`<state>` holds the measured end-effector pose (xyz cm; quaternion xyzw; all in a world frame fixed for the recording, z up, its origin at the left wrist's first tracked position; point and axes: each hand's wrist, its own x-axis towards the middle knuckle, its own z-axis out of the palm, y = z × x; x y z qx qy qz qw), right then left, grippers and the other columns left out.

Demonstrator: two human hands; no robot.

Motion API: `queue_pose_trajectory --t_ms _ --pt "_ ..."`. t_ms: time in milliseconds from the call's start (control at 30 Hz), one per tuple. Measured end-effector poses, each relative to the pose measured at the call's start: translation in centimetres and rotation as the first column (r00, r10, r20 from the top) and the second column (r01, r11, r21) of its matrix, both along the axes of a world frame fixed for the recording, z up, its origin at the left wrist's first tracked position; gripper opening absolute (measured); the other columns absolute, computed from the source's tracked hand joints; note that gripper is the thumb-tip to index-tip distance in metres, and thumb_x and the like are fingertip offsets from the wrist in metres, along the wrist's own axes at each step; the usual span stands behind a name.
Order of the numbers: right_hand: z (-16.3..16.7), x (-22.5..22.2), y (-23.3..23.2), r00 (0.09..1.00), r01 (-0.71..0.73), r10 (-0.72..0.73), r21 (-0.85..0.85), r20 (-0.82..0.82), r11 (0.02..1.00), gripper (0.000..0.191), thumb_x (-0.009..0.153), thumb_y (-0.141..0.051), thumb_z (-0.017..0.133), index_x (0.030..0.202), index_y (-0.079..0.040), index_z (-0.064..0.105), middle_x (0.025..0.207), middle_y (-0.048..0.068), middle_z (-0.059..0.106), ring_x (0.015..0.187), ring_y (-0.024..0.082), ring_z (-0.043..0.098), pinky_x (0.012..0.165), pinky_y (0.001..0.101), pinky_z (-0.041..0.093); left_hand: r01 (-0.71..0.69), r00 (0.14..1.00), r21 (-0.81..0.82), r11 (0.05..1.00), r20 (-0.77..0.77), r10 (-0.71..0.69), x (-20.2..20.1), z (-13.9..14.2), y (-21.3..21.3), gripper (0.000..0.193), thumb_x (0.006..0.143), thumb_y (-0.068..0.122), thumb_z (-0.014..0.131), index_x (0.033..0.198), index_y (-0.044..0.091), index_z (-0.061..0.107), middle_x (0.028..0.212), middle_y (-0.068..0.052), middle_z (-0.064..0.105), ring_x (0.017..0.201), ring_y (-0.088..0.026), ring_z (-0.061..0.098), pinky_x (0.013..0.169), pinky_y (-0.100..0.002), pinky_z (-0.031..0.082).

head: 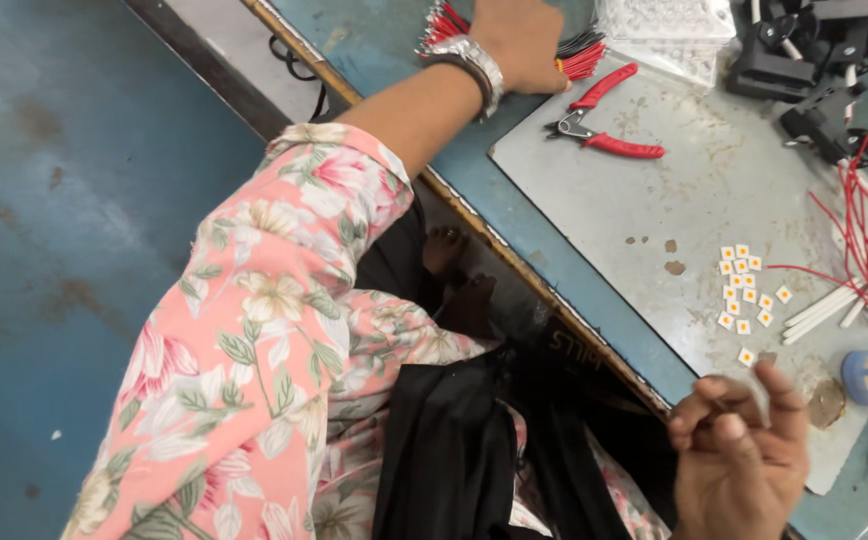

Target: The person solders red wires to small square LED modules using a soldering iron and solder wire. They then strip the ends of a bundle of red wires with pliers and dip the stripped ends into a small container of flux.

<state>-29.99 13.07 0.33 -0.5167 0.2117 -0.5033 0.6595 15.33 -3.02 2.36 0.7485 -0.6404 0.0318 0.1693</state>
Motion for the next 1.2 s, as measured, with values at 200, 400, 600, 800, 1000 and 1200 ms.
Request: queue_pose_trajectory --t_ms 200,400,600,800,1000,1200 --pt "-1.8 1.1 0.3 0.997 -0.032 0.036 0.055 -0.074 0.998 0.037 0.103 0.001 0.062 0.14 0.004 0.055 0.114 0.024 0.068 0.084 0.025 0.062 0.075 0.0353 0.049 0.249 0.93 -0.1 0.963 -0.254 -0.266 2.8 -0.1 0.3 0.07 0.074 0.058 0.084 0.113 0.003 0.068 0.102 -0.02 0.073 0.088 -0.038 0.071 0.071 -0.051 0.055" --pt "-0.6 5.7 -0.6 0.984 -0.158 0.162 0.053 -0.074 0.986 0.033 0.102 0.001 0.062 0.134 0.004 0.059 0.11 0.02 0.068 0.088 0.023 0.062 0.075 0.0334 0.049 0.025 0.684 -0.078 0.997 -0.726 -0.073 2.1 4.7 7.7 0.055 0.096 0.061 0.059 0.116 0.013 0.075 0.091 -0.011 0.075 0.075 -0.024 0.074 0.061 -0.034 0.055" --pt "1.3 8.0 -0.2 0.984 -0.165 0.163 -0.014 -0.076 0.986 0.025 0.105 -0.003 0.064 0.129 0.005 0.061 0.112 0.018 0.068 0.085 0.019 0.062 0.078 0.0331 0.05 0.215 0.178 -0.679 0.702 -0.68 -0.711 -10.9 3.5 18.6 0.057 0.108 0.047 0.061 0.141 0.002 0.049 0.131 -0.007 0.064 0.12 -0.008 0.062 0.107 -0.023 0.052" --pt "1.1 7.0 2.1 0.98 0.02 -0.019 0.003 -0.197 1.0 0.031 0.099 -0.003 0.063 0.129 0.005 0.061 0.114 0.016 0.069 0.087 0.018 0.066 0.074 0.0276 0.052 0.254 -0.415 -0.407 0.877 -0.865 -0.282 -17.5 -1.6 23.7 0.055 0.1 0.034 0.066 0.141 0.002 0.05 0.104 -0.005 0.061 0.084 -0.011 0.057 0.075 -0.026 0.049" --pt "-1.0 6.6 3.4 0.902 0.169 -0.114 0.097 -0.416 0.981 0.027 0.093 -0.005 0.07 0.118 0.006 0.069 0.096 0.011 0.075 0.075 0.011 0.065 0.065 0.0229 0.051 0.304 -0.478 -0.337 0.891 -0.863 -0.164 -18.4 -5.2 24.8 0.051 0.103 0.029 0.058 0.144 0.0 0.05 0.102 -0.005 0.062 0.091 -0.013 0.059 0.083 -0.029 0.051" --pt "-1.8 7.8 4.1 0.872 0.151 -0.088 0.095 -0.482 0.984 0.022 0.092 -0.006 0.073 0.11 0.006 0.074 0.089 0.006 0.075 0.074 0.009 0.066 0.065 0.0219 0.051 0.251 -0.473 -0.259 0.932 -0.873 -0.115 -19.2 -8.4 25.3 0.054 0.103 0.032 0.056 0.146 0.0 0.048 0.106 -0.006 0.064 0.095 -0.014 0.061 0.087 -0.031 0.052"
